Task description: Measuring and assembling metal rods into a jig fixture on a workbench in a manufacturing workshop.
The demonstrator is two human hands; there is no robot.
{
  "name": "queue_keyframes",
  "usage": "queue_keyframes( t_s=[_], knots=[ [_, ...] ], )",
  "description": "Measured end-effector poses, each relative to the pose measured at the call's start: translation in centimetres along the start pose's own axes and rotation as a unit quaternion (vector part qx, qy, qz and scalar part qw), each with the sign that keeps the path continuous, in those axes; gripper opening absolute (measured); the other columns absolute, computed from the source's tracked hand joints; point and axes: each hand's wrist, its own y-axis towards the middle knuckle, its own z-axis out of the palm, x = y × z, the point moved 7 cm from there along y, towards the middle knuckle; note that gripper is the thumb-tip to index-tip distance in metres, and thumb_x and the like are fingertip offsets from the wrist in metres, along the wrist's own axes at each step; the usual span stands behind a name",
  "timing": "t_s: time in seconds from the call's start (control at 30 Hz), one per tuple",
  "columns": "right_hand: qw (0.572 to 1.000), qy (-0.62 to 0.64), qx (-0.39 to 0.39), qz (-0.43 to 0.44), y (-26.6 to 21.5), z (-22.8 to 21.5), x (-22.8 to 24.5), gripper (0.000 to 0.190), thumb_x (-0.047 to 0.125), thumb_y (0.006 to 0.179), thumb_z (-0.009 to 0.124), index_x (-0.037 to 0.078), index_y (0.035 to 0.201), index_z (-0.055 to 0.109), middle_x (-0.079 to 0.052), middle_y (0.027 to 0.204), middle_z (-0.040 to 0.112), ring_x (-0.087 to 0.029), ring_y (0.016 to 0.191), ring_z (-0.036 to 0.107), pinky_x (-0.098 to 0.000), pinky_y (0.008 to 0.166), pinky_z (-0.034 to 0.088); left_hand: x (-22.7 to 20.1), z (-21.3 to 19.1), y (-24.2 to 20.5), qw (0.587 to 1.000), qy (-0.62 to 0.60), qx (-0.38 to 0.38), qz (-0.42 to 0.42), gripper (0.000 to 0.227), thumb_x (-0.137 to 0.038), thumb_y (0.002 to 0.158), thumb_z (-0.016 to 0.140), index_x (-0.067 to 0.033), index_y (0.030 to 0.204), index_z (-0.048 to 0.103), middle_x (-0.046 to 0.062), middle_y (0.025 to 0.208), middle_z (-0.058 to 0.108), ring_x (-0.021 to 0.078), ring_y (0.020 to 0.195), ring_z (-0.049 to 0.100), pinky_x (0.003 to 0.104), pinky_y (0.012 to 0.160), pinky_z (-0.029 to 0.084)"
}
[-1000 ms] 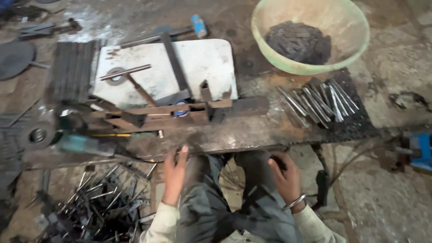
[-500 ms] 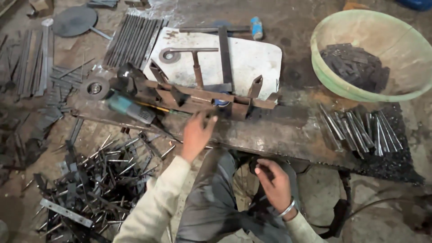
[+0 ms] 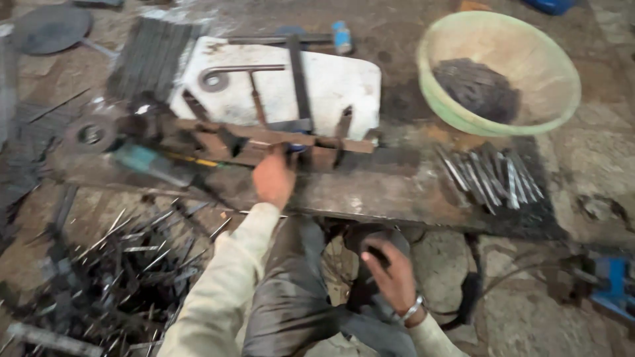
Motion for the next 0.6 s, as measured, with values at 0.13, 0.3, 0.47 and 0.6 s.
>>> queue_keyframes(
  t_s=[0.13, 0.3, 0.47, 0.6],
  knots=[
    [1.000, 0.006, 0.007, 0.009, 0.4, -0.8, 1.4, 0.029, 0.024, 0.093, 0.072, 0.004, 0.115, 0.070, -0.014, 0.110, 0.075, -0.031, 0.100, 0.073, -0.0363, 0.084, 0.055, 0.7, 0.8, -0.2, 1.000, -0.010, 0.018, 0.003, 0.037, -0.043, 0.097, 0.066, -0.0066, 0.108, 0.067, 0.022, 0.084, 0.072, 0.0443, 0.079, 0.069, 0.056, 0.068, 0.053],
    [0.999, 0.007, 0.009, -0.035, 0.6, -0.2, 1.0, 0.033, 0.026, 0.092, 0.074, 0.005, 0.118, 0.070, -0.015, 0.108, 0.074, -0.034, 0.100, 0.070, -0.0391, 0.085, 0.054, 0.4, -0.5, 0.4, 0.999, 0.010, 0.033, -0.022, 0.035, -0.045, 0.100, 0.068, -0.0119, 0.110, 0.073, 0.022, 0.094, 0.074, 0.0464, 0.083, 0.069, 0.057, 0.072, 0.053],
    [0.999, 0.038, -0.003, 0.007, 0.3, -0.9, 1.0, 0.031, 0.026, 0.092, 0.074, 0.006, 0.115, 0.070, -0.014, 0.107, 0.073, -0.032, 0.096, 0.072, -0.0377, 0.081, 0.057, -1.5, -3.6, -1.2, 0.985, -0.116, -0.081, 0.098, 0.029, -0.027, 0.098, 0.071, -0.0033, 0.115, 0.071, 0.026, 0.109, 0.071, 0.0439, 0.091, 0.069, 0.050, 0.078, 0.054],
    [0.997, 0.066, -0.021, 0.032, -0.4, -0.6, -1.1, 0.029, 0.025, 0.093, 0.075, 0.007, 0.115, 0.071, -0.012, 0.107, 0.074, -0.030, 0.097, 0.073, -0.0383, 0.081, 0.057, 0.7, -3.9, -3.1, 0.961, -0.271, -0.009, 0.061, 0.026, -0.019, 0.103, 0.068, 0.0026, 0.116, 0.068, 0.018, 0.100, 0.072, 0.0277, 0.085, 0.068, 0.037, 0.082, 0.053]
  ],
)
